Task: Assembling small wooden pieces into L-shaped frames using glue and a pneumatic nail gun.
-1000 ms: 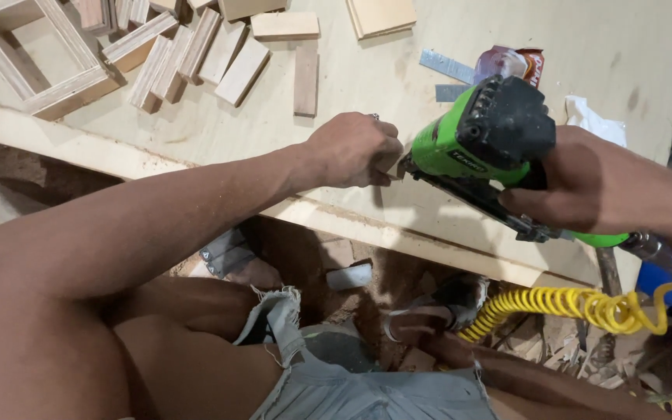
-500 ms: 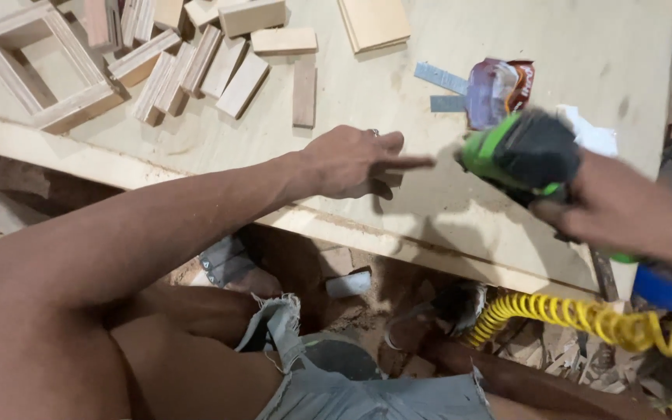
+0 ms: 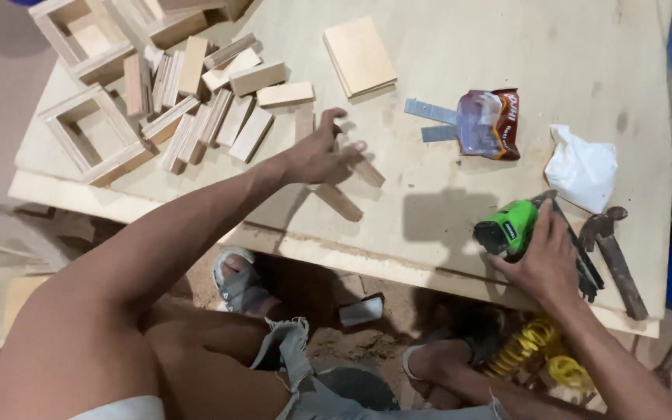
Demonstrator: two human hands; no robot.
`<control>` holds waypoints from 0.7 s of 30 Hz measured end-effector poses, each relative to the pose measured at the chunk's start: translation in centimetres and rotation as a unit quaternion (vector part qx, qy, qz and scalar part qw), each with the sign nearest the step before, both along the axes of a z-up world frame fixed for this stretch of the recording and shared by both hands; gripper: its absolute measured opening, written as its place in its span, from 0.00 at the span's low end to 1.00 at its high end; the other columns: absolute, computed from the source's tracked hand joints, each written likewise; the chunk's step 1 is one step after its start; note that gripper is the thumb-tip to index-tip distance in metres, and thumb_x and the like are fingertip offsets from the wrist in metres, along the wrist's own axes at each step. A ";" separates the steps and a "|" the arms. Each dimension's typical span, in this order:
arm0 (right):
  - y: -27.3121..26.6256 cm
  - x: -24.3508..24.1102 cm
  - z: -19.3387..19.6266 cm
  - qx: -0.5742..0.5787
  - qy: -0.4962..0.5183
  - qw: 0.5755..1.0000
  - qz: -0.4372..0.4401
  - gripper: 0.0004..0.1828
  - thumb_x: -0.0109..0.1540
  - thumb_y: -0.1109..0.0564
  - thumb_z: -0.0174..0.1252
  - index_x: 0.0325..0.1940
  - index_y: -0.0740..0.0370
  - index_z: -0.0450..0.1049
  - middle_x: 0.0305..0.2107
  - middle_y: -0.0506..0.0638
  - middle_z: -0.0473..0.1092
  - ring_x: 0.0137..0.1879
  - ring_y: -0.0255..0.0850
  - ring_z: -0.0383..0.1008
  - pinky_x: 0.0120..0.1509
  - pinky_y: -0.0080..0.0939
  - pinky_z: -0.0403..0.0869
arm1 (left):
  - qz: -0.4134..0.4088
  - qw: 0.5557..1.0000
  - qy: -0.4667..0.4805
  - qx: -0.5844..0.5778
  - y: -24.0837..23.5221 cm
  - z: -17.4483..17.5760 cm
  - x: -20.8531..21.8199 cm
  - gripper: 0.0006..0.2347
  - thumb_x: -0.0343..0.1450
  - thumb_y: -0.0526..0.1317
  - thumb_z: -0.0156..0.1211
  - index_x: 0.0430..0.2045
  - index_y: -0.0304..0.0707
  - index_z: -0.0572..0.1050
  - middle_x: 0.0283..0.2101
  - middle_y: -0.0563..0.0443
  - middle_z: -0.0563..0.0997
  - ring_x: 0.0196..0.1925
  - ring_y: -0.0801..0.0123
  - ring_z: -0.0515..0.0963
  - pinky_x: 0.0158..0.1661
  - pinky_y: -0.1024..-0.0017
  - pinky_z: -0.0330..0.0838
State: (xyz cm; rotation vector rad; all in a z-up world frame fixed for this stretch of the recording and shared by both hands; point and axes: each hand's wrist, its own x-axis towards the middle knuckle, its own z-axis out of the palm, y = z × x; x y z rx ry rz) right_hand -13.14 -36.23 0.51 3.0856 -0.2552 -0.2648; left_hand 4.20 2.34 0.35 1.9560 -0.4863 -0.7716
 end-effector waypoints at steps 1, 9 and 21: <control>0.3 0.2 0.9 0.003 -0.031 1.000 0.006 0.73 0.43 0.37 0.69 0.80 0.65 0.36 0.63 0.69 0.51 0.65 0.73 0.58 0.61 0.67 0.62 | 0.032 0.997 -0.064 0.026 0.2 0.1 0.0 0.38 0.71 0.66 0.46 0.66 0.39 0.42 0.59 0.27 0.67 0.60 0.34 0.72 0.60 0.42 0.67; 7.3 -4.1 -8.7 -0.056 -0.111 0.949 0.290 0.38 0.55 0.44 0.54 0.63 0.71 0.65 0.57 0.65 0.64 0.62 0.61 0.64 0.58 0.66 0.63 | -0.262 0.844 -0.333 0.327 2.0 2.5 -0.2 0.60 0.54 0.79 0.55 0.72 0.36 0.42 0.73 0.39 0.56 0.76 0.51 0.50 0.72 0.49 0.41; 9.4 5.2 -1.9 0.201 -0.207 0.903 0.317 0.06 0.57 0.69 0.45 0.35 0.65 0.67 0.26 0.52 0.64 0.29 0.44 0.63 0.30 0.40 0.69 | -0.182 0.944 -0.177 0.210 0.9 -0.7 -3.0 0.42 0.55 0.56 0.74 0.58 0.34 0.58 0.54 0.42 0.64 0.49 0.55 0.71 0.52 0.57 0.75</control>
